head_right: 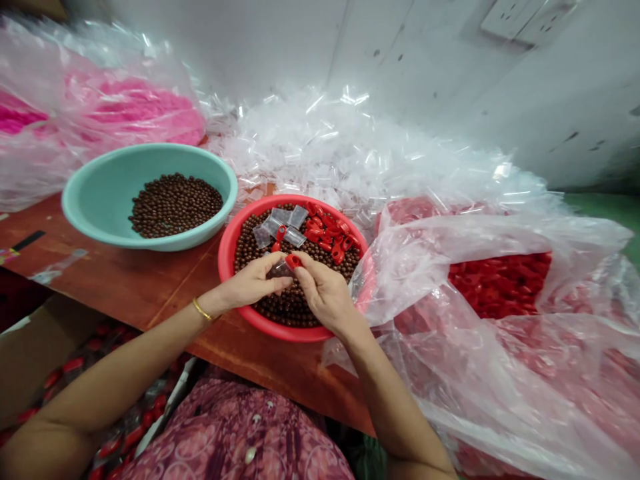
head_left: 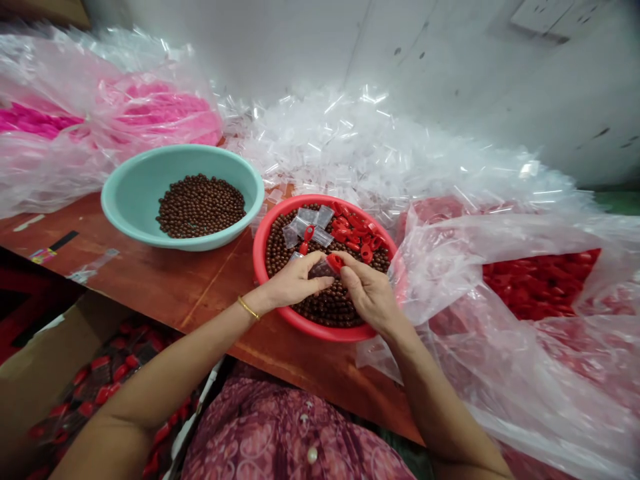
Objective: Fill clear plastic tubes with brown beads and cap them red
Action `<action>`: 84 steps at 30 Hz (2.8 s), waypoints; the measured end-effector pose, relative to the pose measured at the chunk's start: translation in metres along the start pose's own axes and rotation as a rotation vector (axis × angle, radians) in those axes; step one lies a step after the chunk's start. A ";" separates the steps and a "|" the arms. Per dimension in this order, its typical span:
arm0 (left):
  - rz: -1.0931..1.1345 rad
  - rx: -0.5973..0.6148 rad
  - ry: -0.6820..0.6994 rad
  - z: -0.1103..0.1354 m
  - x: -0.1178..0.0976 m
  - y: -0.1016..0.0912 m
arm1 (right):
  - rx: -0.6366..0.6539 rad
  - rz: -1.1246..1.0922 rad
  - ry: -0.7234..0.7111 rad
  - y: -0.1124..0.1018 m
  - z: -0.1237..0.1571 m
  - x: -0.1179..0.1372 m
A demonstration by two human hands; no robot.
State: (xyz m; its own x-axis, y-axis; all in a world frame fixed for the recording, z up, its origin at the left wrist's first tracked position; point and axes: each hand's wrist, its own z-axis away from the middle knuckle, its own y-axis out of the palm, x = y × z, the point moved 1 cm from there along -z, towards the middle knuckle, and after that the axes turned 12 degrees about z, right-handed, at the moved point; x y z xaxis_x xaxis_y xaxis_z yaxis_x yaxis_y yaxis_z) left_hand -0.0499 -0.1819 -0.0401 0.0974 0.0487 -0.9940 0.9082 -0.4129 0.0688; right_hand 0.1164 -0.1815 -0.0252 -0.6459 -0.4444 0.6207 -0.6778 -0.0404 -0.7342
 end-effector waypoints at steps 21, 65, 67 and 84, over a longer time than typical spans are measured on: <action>-0.200 -0.141 -0.104 0.000 -0.003 0.001 | -0.115 0.425 -0.199 0.017 0.008 0.015; -0.395 -0.110 -0.210 0.000 -0.010 0.005 | 0.110 -0.093 0.180 0.024 0.018 0.006; -0.377 -0.120 -0.199 -0.001 -0.009 0.004 | 0.169 -0.110 0.177 0.021 0.015 0.005; -0.835 0.106 -0.165 0.005 -0.023 0.018 | 0.104 -0.196 0.164 0.029 -0.026 0.005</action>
State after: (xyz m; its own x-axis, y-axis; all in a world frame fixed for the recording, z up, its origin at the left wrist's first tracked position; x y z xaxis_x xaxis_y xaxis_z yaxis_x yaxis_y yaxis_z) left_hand -0.0372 -0.1948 -0.0164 -0.6541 0.2453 -0.7155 0.6122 -0.3839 -0.6913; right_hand 0.0849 -0.1615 -0.0362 -0.5602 -0.2686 0.7836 -0.7610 -0.2069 -0.6149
